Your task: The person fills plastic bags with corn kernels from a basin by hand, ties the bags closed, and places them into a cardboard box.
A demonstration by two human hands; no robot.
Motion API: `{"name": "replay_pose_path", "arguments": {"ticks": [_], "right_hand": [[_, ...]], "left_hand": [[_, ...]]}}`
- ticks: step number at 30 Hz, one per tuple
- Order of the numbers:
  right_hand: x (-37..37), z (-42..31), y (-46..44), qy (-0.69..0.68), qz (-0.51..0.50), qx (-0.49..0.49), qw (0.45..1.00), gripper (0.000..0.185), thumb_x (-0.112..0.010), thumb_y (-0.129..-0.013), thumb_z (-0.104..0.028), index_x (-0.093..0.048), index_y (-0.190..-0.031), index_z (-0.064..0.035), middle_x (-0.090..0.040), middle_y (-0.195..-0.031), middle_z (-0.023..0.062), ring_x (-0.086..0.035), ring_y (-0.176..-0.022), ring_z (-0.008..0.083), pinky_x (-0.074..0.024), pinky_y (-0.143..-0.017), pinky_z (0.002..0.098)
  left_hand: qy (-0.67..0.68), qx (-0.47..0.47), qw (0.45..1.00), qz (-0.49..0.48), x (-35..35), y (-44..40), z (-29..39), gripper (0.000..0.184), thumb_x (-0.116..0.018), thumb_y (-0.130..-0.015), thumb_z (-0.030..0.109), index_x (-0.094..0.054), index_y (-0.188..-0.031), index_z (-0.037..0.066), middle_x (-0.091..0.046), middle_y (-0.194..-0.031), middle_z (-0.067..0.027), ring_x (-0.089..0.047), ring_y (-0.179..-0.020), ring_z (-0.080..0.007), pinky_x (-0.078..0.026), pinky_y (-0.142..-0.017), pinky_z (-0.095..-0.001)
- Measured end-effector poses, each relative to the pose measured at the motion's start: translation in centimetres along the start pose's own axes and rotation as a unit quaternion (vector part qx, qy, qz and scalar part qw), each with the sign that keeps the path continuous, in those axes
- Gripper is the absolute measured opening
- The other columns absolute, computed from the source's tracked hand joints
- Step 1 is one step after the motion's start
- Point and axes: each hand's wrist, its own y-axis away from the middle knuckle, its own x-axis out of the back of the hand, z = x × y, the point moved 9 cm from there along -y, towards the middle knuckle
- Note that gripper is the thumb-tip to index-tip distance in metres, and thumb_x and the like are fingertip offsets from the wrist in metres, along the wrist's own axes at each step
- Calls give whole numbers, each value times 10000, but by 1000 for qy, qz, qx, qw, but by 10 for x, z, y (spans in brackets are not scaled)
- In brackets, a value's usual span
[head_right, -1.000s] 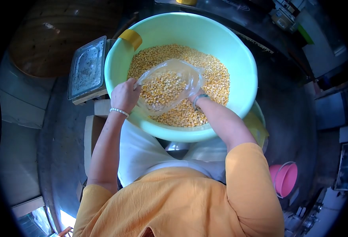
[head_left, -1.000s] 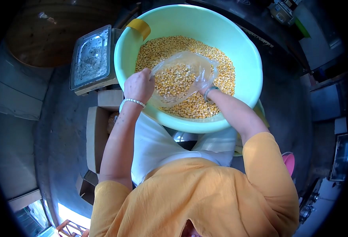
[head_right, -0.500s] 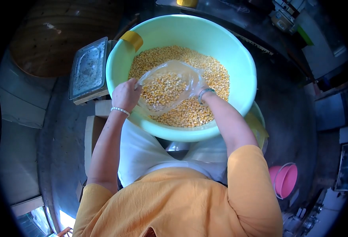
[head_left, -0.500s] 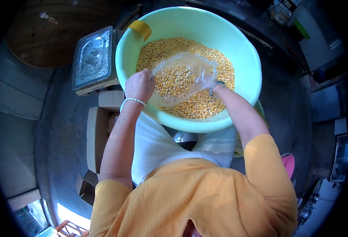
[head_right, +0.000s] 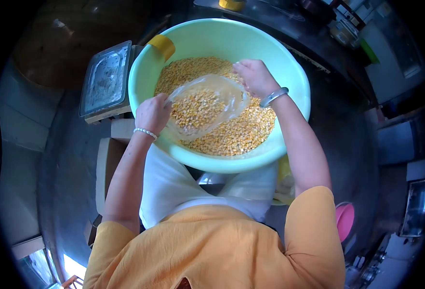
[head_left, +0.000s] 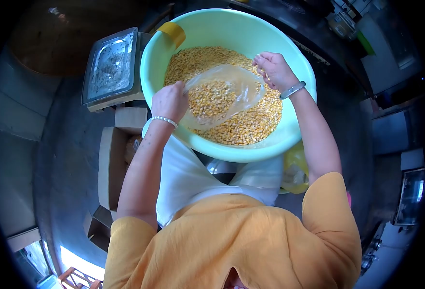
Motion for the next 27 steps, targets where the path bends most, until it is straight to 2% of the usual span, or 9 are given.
{"name": "replay_pose_path", "arguments": {"ticks": [3,5,7,10,14,20,23,26,27], "right_hand": [[-65,-30,10,82,-90,92,988,252,-506,-868,-230,-584,-779,-7,-479,-551,24,-465,-513,108,-414,-510,289],[-111,-19,-2,154,-155,178,960,293,-513,-855,-246,-578,-749,20,-530,-587,109,-512,-532,204,-439,-562,348],[-141,-1,-18,208,-147,182,950,309,-520,-835,-255,-598,-760,34,-584,-695,204,-564,-610,314,-453,-622,405],[-169,42,-56,329,-110,125,930,281,-510,-829,-234,-631,-800,18,-611,-796,235,-599,-732,358,-467,-693,421],[-195,57,-62,386,-81,98,914,264,-500,-826,-199,-648,-806,20,-617,-844,236,-606,-837,358,-476,-768,409],[-199,46,-50,385,-111,80,913,268,-505,-842,-223,-650,-820,0,-619,-857,221,-604,-835,351,-477,-757,415],[-196,37,-47,374,-119,105,914,252,-514,-835,-229,-651,-846,-17,-620,-845,215,-606,-814,350,-477,-738,423],[-174,12,-34,370,-67,131,917,239,-511,-830,-221,-651,-862,-31,-621,-826,202,-605,-794,346,-478,-725,415],[-165,-3,-28,323,-39,191,926,217,-514,-825,-196,-650,-865,-33,-625,-813,193,-611,-769,333,-484,-704,402]], "left_hand": [[2,8,1000,-9,0,0,0,138,-559,-783,203,-599,-793,71,-623,-751,-145,-598,-743,-323,-466,-681,-422],[6,6,1000,0,1,1,0,136,-551,-782,198,-594,-777,70,-620,-739,-149,-597,-735,-324,-466,-679,-424],[11,8,1000,7,2,0,-1,137,-541,-782,195,-589,-762,68,-615,-725,-153,-595,-724,-326,-467,-674,-427],[21,8,1000,15,1,0,-3,146,-526,-784,195,-584,-744,67,-608,-702,-158,-593,-706,-332,-468,-664,-431],[22,0,1000,20,3,0,-2,147,-550,-773,197,-588,-750,57,-614,-701,-157,-604,-700,-327,-475,-654,-423],[21,7,1000,11,2,0,-3,155,-576,-764,209,-589,-754,55,-620,-717,-155,-610,-715,-322,-477,-658,-416],[25,5,1000,15,1,0,-4,146,-548,-777,210,-588,-757,71,-617,-723,-155,-600,-719,-329,-469,-664,-429],[16,7,1000,9,0,-1,-5,148,-538,-783,216,-587,-760,78,-614,-726,-156,-594,-725,-334,-464,-667,-437],[11,8,1000,5,-1,-1,-4,149,-539,-783,217,-587,-760,78,-614,-727,-156,-593,-728,-335,-462,-668,-438]]}}
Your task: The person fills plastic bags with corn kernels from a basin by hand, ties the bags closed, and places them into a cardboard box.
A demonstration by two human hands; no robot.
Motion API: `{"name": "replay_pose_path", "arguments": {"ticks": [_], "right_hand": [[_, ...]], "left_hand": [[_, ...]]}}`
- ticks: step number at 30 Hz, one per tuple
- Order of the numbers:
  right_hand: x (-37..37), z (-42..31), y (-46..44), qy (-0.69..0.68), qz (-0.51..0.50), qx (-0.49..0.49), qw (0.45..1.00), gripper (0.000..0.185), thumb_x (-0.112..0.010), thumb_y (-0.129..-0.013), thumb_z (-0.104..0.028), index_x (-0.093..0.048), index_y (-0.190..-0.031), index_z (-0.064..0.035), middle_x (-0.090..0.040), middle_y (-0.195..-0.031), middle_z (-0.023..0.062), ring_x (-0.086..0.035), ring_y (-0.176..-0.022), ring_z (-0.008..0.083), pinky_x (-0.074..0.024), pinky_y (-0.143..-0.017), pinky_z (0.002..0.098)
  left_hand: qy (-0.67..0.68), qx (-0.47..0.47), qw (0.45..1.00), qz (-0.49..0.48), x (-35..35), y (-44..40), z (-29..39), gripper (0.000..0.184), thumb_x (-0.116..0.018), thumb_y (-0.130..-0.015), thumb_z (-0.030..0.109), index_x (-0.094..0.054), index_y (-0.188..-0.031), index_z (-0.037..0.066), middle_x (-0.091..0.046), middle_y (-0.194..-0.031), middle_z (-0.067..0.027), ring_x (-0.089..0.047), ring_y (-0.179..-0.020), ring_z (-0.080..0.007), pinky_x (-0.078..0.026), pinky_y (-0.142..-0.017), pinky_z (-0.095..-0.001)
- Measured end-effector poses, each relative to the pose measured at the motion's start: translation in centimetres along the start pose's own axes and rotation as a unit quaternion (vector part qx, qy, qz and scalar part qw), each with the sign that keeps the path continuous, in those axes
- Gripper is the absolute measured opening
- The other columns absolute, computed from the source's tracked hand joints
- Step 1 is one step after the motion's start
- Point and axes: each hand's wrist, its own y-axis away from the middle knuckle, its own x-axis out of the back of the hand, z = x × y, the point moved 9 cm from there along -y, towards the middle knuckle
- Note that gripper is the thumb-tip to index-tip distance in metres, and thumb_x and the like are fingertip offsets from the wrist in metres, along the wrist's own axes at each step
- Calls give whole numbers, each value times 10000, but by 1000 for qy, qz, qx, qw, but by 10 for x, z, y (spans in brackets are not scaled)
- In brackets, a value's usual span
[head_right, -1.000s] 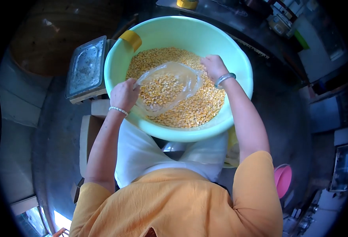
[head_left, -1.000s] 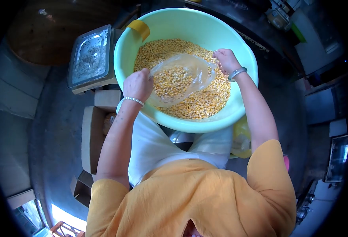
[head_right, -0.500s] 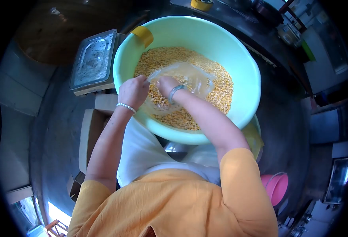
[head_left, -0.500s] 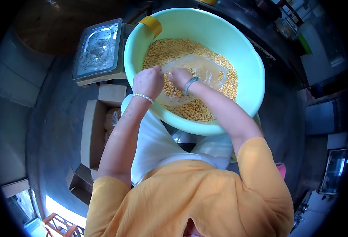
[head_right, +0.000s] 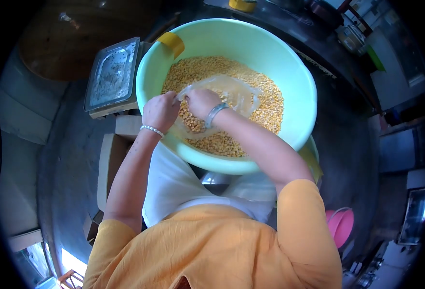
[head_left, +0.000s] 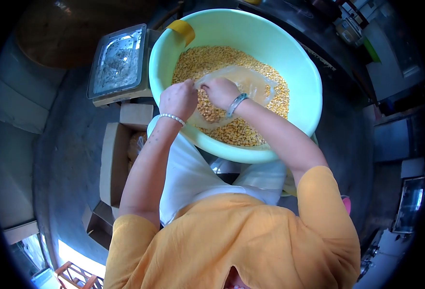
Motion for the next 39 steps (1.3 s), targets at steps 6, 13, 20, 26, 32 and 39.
{"name": "replay_pose_path", "arguments": {"ticks": [6,13,20,26,32,39], "right_hand": [[116,20,40,-248,267,51,930,151,-507,-809,-34,-648,-863,-33,-641,-709,96,-605,-564,158,-485,-518,269],[93,218,51,-280,308,-211,884,183,-529,-799,-90,-636,-939,-38,-652,-778,109,-626,-670,170,-489,-584,271],[-28,232,55,-10,23,-173,985,351,-571,-786,-293,-584,-1042,-53,-621,-952,198,-603,-870,332,-478,-768,374],[-37,172,51,159,-13,-102,982,554,-550,-793,-341,-404,-1257,-76,-468,-1232,217,-489,-1084,361,-402,-903,416],[-54,187,64,89,-9,-187,978,601,-516,-799,-283,-322,-1338,-102,-408,-1278,229,-407,-1167,380,-312,-993,455],[-50,182,70,60,15,-237,969,560,-466,-833,-239,-303,-1347,-87,-356,-1330,220,-363,-1212,367,-282,-1024,442]], "left_hand": [[-15,-6,1000,-10,0,1,3,149,-552,-775,217,-586,-758,73,-610,-724,-153,-589,-742,-328,-458,-681,-431],[-22,-8,1000,-9,0,1,6,161,-556,-774,224,-587,-749,69,-609,-718,-155,-590,-737,-330,-459,-682,-426],[-37,-11,999,-6,2,2,9,142,-544,-766,191,-579,-755,54,-617,-724,-152,-600,-718,-327,-472,-655,-423],[-30,-5,999,-10,0,1,8,171,-556,-783,234,-591,-769,67,-616,-718,-157,-598,-722,-331,-469,-664,-423],[-20,-7,1000,-7,0,2,6,188,-563,-791,257,-602,-785,73,-616,-722,-165,-596,-733,-336,-465,-672,-428],[-21,-5,1000,-16,0,2,6,183,-569,-786,252,-602,-784,72,-615,-721,-163,-594,-735,-337,-462,-673,-431]]}}
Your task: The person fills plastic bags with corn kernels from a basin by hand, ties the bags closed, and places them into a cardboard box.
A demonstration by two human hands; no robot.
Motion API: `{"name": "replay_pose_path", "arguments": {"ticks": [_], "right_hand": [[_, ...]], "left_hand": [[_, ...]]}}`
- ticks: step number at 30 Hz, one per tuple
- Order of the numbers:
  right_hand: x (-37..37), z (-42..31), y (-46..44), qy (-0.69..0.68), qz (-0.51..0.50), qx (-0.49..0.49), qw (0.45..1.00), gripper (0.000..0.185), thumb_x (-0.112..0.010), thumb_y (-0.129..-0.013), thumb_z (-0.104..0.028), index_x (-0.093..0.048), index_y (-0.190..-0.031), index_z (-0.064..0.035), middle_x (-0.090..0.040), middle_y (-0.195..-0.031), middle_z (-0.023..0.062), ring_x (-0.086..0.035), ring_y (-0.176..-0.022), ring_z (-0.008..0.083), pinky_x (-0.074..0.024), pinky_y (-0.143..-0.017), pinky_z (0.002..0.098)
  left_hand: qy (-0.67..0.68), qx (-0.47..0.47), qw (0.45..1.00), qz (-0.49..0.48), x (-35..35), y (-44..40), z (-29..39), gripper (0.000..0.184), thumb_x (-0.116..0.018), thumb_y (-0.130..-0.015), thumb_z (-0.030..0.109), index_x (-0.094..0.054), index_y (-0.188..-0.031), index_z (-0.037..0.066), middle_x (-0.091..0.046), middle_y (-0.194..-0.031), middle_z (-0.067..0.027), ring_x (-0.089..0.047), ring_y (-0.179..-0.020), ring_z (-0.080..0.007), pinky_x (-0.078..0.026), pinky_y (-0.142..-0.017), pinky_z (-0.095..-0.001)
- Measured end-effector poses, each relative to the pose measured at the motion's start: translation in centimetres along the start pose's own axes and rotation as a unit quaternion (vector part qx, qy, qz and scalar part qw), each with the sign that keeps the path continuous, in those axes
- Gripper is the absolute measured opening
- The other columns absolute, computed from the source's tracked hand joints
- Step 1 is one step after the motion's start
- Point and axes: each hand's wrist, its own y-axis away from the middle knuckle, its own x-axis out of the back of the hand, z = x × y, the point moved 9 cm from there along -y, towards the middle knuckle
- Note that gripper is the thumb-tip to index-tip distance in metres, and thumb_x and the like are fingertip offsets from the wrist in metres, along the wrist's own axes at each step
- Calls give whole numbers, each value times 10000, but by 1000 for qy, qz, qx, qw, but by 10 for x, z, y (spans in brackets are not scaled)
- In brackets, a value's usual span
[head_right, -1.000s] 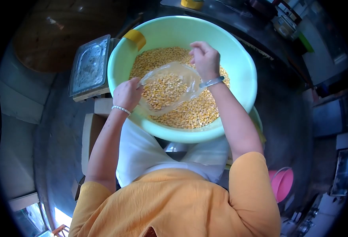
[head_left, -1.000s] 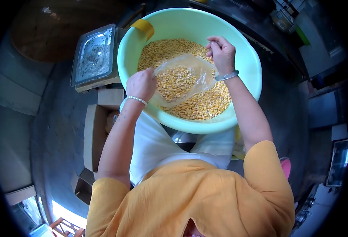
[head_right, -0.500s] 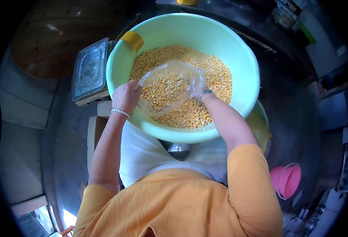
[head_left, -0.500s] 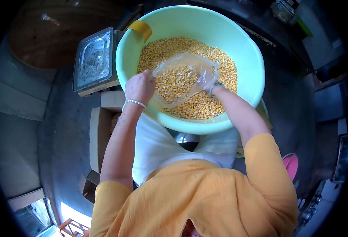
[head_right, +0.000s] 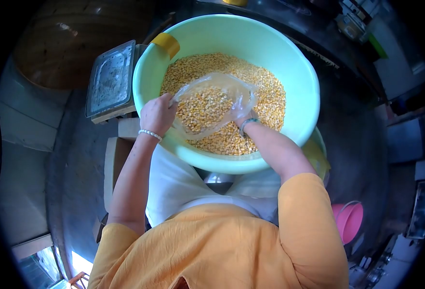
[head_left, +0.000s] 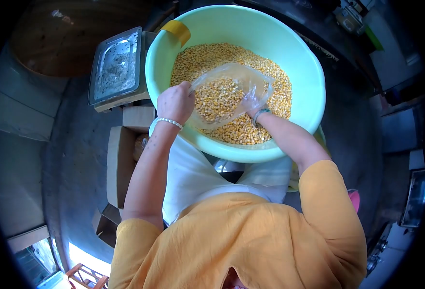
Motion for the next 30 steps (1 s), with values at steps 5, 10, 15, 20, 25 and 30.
{"name": "replay_pose_path", "arguments": {"ticks": [5,10,15,20,25,30], "right_hand": [[5,-3,4,-42,29,-5,999,516,-419,-871,-214,-290,-1344,-55,-349,-1338,204,-343,-1230,327,-259,-1040,427],[-36,22,-24,27,34,44,998,431,-415,-886,-212,-370,-1278,-41,-410,-1274,196,-400,-1168,286,-300,-1002,408],[-59,33,-38,81,-10,91,993,380,-469,-852,-228,-465,-1174,-27,-497,-1155,196,-482,-1063,284,-365,-923,397],[-35,37,-28,25,-117,63,991,360,-522,-813,-246,-535,-1088,-14,-562,-1054,200,-545,-978,293,-415,-855,390],[13,60,-41,-97,-86,19,991,349,-576,-773,-264,-605,-1002,-2,-628,-953,205,-608,-893,303,-465,-787,383],[124,38,-19,-285,19,-65,956,254,-564,-778,-236,-613,-762,13,-566,-606,72,-502,-495,151,-426,-483,300]], "left_hand": [[-1,-1,1000,-1,0,0,0,181,-565,-787,249,-600,-778,72,-613,-716,-159,-593,-730,-334,-462,-673,-431],[-7,-1,1000,-3,0,0,0,180,-562,-789,246,-599,-780,70,-615,-722,-159,-593,-732,-333,-463,-675,-430],[-6,1,1000,-5,2,0,1,180,-564,-786,244,-598,-783,67,-616,-731,-162,-594,-739,-333,-463,-682,-428],[-6,4,1000,-2,2,-1,0,176,-566,-785,241,-604,-786,69,-618,-735,-158,-595,-747,-331,-463,-687,-424],[-5,2,1000,0,3,-1,0,172,-564,-787,239,-609,-786,72,-621,-743,-156,-598,-751,-324,-465,-691,-418],[1,0,1000,6,2,-1,-1,171,-562,-786,238,-612,-785,74,-622,-741,-155,-601,-734,-319,-470,-679,-415]]}}
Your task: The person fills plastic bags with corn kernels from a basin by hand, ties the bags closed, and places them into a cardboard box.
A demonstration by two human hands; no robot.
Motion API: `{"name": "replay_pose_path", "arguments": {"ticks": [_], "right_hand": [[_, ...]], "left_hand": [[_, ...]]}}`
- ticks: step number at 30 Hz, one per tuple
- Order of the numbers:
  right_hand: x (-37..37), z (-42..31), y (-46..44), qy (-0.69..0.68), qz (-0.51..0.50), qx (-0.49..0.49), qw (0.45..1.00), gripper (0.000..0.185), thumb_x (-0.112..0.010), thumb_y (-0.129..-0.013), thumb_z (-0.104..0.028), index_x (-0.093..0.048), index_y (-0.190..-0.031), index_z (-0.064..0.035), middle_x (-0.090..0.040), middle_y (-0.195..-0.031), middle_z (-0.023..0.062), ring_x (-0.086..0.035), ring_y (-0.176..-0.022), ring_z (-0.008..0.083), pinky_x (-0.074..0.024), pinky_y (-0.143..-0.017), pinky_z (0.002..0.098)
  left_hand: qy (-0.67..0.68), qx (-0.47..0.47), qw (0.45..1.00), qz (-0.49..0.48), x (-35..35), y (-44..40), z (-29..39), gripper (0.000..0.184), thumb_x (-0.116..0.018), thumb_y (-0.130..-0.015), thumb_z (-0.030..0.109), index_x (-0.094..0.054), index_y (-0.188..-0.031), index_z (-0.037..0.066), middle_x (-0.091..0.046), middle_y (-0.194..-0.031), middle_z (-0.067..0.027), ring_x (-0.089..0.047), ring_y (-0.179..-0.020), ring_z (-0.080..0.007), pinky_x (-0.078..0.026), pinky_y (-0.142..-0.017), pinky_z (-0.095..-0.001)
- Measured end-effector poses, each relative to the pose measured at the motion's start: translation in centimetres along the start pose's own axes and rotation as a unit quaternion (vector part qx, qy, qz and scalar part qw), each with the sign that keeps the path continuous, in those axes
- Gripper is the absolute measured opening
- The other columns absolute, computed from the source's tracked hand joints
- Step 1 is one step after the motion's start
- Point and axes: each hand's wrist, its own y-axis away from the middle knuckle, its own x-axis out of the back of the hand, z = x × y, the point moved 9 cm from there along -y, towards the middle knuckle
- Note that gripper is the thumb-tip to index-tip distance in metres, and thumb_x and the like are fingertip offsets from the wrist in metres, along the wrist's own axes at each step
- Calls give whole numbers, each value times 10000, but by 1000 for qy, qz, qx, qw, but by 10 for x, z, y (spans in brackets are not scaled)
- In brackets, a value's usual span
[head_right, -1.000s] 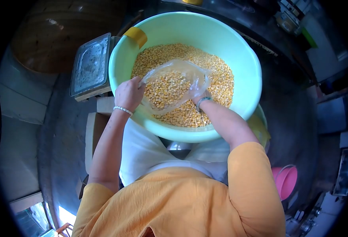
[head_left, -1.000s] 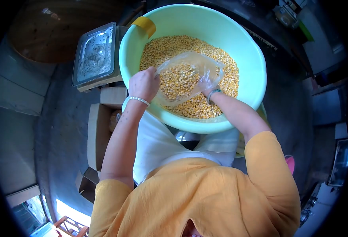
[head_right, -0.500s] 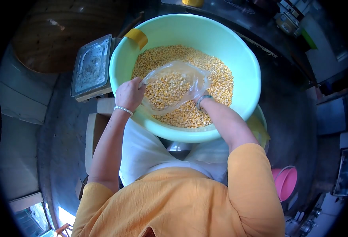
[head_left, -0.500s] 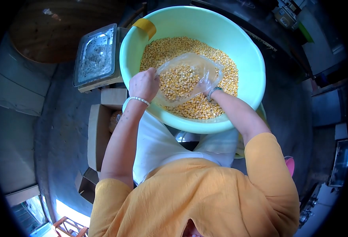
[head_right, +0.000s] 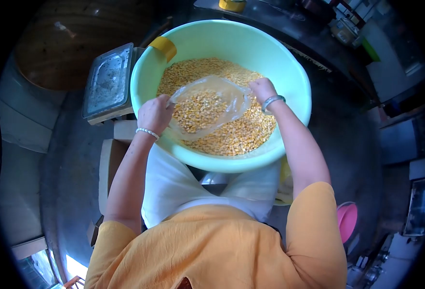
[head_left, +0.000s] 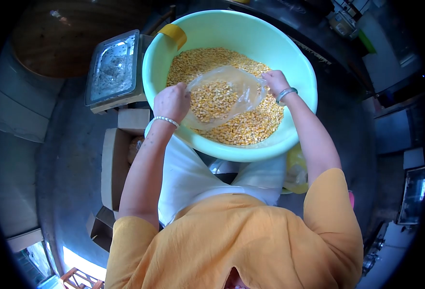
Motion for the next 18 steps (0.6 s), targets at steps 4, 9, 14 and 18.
{"name": "replay_pose_path", "arguments": {"ticks": [4,9,14,18], "right_hand": [[15,-98,43,-128,-59,33,989,196,-562,-796,-216,-607,-727,-38,-487,-557,-6,-411,-435,68,-308,-372,218],[-71,-157,85,-24,-207,132,969,246,-555,-817,-245,-626,-746,-21,-539,-592,33,-472,-486,110,-386,-451,262],[-152,-111,27,161,-167,204,951,309,-541,-805,-277,-633,-760,15,-611,-732,186,-573,-638,313,-465,-648,383],[-167,-85,-1,244,-85,176,950,296,-524,-800,-266,-644,-763,2,-607,-800,228,-590,-746,368,-467,-713,417]], "left_hand": [[1,-9,1000,8,0,0,0,170,-565,-782,237,-609,-774,73,-620,-721,-151,-602,-716,-321,-472,-667,-417],[12,-2,1000,8,0,0,-2,158,-567,-777,224,-598,-762,69,-618,-721,-152,-601,-707,-322,-473,-662,-419],[30,1,999,13,0,1,-4,148,-560,-777,210,-595,-763,66,-614,-714,-152,-600,-704,-323,-476,-661,-418],[39,-7,999,19,3,0,-4,141,-551,-778,206,-597,-769,73,-612,-711,-153,-598,-703,-327,-476,-664,-422]]}}
